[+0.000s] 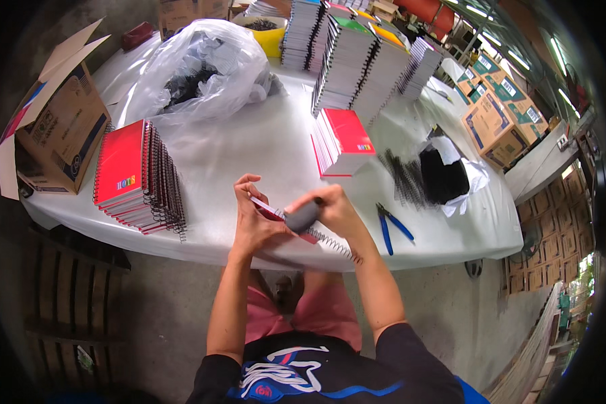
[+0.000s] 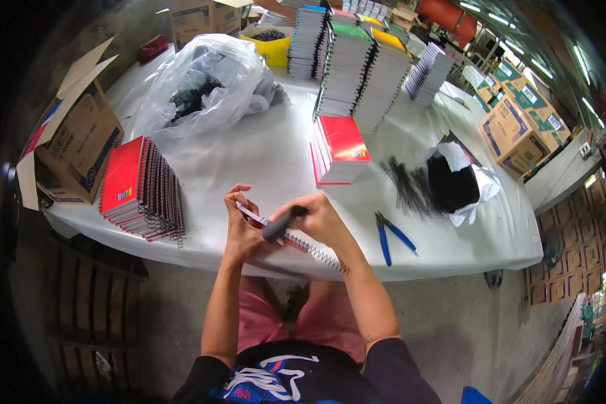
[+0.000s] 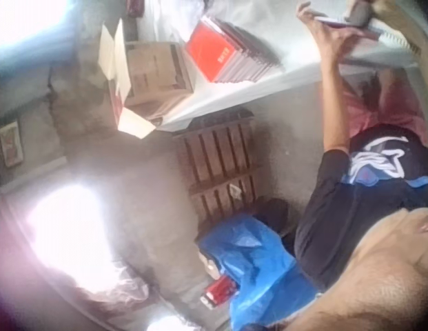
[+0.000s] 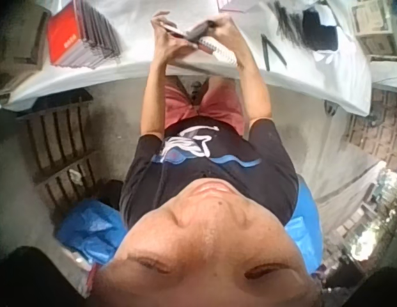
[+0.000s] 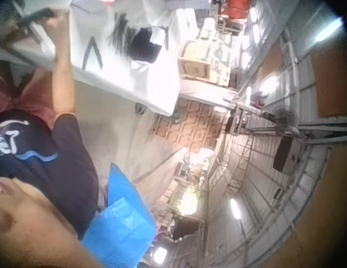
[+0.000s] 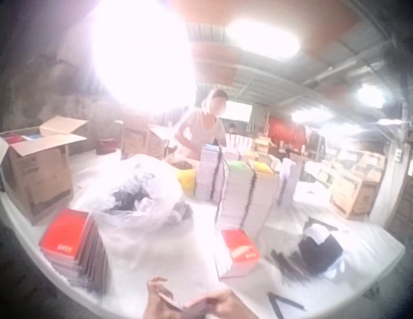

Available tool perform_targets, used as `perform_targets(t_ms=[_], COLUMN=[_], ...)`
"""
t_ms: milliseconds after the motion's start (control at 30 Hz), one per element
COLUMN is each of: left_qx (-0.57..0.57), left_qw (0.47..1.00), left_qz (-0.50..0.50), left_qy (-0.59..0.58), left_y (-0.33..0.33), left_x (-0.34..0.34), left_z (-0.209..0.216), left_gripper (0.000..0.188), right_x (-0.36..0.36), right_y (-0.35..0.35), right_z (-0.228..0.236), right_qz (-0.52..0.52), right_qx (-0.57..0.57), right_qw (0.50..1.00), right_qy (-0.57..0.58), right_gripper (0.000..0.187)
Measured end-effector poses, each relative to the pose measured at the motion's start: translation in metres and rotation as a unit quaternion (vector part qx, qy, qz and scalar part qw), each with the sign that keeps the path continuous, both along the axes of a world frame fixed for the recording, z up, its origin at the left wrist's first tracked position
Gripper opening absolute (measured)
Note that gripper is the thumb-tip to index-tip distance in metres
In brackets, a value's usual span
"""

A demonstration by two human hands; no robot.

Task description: The person assembles spiral-bound notebooks by inserting metal coils into the punched holes of red notebook covers. They use pliers to secure the coils and stack the completed notebooks on the table. The process is repeated for multiple notebooks throughout the clip.

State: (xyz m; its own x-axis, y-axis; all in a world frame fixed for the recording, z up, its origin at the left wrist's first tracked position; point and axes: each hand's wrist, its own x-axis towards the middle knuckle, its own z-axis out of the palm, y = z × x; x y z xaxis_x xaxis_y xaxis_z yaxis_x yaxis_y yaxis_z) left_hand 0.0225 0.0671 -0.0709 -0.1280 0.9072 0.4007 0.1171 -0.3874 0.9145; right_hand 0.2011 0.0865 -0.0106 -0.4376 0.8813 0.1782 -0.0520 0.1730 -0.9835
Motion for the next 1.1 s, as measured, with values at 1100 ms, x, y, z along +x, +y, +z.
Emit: perform_targets(t_ms=[1100], left_qx=[-0.017], left_qw=[0.997], left_qz=[-0.073], left_qy=[-0.014], left_y=[0.003], left_x=[-0.001], left_z=[-0.001], left_gripper=[0.104], right_x=[-0.023], right_y=[0.015], right_z=[-0.02], right_qz=[-0.062], right_qx=[0.049], right_qw=[0.993], right_qy=[-0.084], right_gripper=[0.02])
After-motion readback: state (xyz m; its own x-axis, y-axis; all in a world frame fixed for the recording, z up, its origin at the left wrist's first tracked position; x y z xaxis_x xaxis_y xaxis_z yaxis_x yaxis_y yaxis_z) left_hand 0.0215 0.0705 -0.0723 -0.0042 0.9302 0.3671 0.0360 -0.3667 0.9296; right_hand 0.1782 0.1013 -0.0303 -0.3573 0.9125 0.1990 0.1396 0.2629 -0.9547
